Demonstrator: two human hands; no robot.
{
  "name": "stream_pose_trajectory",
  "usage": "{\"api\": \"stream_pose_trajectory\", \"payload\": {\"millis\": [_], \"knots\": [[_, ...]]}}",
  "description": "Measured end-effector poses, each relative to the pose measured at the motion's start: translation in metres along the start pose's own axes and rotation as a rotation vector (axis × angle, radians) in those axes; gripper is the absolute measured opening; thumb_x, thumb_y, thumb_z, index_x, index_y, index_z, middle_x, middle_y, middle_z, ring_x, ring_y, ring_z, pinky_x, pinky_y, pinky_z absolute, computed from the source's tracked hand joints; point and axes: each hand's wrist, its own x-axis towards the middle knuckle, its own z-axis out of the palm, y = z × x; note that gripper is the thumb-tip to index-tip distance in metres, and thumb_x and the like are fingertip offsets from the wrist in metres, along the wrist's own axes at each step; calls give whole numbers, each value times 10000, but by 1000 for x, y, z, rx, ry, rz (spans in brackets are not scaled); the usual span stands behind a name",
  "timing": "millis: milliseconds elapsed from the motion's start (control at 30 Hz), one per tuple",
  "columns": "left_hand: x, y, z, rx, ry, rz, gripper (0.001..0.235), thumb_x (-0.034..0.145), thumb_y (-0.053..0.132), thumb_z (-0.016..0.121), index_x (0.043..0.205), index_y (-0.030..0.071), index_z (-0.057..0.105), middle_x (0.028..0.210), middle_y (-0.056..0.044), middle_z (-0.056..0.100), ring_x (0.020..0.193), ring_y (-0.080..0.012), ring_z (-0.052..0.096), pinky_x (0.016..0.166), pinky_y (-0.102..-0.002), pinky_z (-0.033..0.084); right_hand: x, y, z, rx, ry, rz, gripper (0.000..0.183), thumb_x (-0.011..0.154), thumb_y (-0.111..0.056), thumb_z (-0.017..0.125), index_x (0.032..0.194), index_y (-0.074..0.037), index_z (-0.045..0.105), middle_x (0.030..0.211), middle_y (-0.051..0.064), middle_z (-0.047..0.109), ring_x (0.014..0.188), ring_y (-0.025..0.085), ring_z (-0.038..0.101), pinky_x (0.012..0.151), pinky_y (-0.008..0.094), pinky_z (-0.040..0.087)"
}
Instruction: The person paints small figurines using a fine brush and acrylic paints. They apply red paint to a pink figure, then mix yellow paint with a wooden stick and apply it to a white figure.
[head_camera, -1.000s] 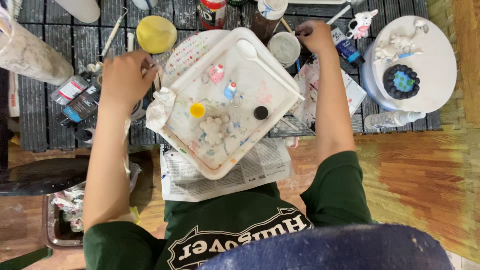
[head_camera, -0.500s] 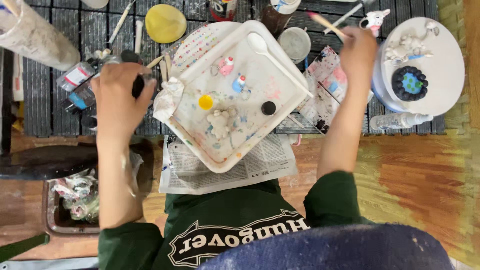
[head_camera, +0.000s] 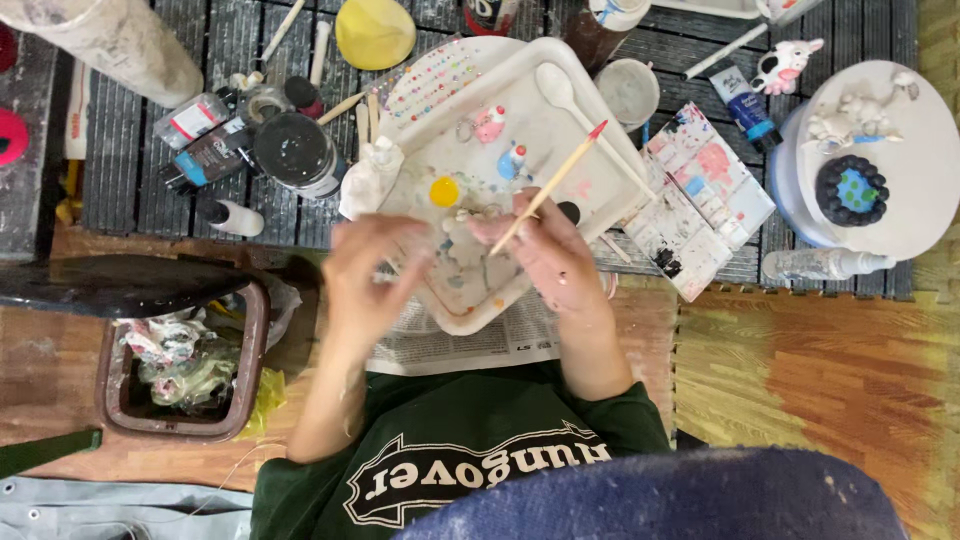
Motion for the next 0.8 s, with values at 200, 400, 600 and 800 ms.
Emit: {"api": "stream_pose_trajectory", "payload": {"millis": [200, 400, 600, 800], "knots": [[-2, 22, 21, -256, -9, -92, 283, 848, 103, 855, 1091, 41, 723, 1014, -84, 748, 940, -221, 725, 875, -346, 547, 7, 8, 22, -83, -82, -53, 86, 1149, -170, 471, 1194, -97, 462, 1223, 216, 708, 1308, 363, 625, 1141, 520, 474], [-1, 19, 23, -153, 100, -83, 177, 835, 72, 863, 985, 76, 770, 937, -59, 754, 873, -212, 705, 822, -323, 527, 3, 11, 21, -218, -17, -169, 85, 1161, -173, 423, 1159, -106, 475, 1231, 169, 652, 1187, 245, 604, 1070, 405, 478], [2, 10, 20, -28, 71, -6, 140, 832, 111, 877, 932, 119, 778, 879, -2, 751, 846, -175, 694, 809, -332, 447, 1, 7, -12, -398, 183, -387, 133, 1130, -146, 457, 1162, -42, 535, 1045, 71, 536, 802, 132, 512, 738, 285, 458], [2, 0, 26, 94, 86, 8, 154, 868, 89, 855, 970, 114, 743, 943, -16, 753, 869, -201, 687, 837, -358, 425, 4, 6, -32, -489, 371, -585, 100, 1151, -137, 436, 1151, -70, 509, 963, 60, 559, 690, 106, 521, 604, 243, 460]]}}
